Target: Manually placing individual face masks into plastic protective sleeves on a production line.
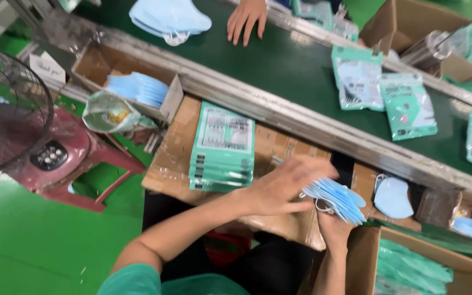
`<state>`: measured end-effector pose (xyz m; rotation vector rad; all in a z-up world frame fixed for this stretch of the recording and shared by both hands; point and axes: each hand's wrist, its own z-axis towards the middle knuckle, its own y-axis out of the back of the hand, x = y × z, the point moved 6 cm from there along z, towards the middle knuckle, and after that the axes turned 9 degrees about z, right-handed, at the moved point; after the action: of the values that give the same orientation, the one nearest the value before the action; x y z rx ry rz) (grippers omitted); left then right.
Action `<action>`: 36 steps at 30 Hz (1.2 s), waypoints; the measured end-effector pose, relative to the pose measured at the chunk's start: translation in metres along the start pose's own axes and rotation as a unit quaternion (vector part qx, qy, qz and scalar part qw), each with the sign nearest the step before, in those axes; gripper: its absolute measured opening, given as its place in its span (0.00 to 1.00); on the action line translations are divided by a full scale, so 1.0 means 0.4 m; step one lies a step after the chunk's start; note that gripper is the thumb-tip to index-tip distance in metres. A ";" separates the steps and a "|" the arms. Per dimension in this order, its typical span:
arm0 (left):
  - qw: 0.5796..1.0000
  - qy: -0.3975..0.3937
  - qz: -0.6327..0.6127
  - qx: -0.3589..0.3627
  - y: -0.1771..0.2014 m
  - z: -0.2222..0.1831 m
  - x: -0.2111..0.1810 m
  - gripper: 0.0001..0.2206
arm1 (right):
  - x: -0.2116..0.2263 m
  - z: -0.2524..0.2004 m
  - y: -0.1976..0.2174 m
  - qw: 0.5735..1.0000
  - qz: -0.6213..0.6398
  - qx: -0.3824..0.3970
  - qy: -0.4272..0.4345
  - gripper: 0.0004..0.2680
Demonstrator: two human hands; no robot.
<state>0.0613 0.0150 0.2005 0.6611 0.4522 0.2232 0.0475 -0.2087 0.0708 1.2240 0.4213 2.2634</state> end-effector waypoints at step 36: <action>0.955 0.200 0.216 0.029 0.059 -0.366 0.302 0.10 | -0.114 -0.102 -0.256 0.722 0.563 -0.215 -0.339 0.15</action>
<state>0.0973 0.1533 0.0733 0.7714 0.7020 0.7715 0.0648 -0.1532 -0.0333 2.2043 -1.4138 2.1756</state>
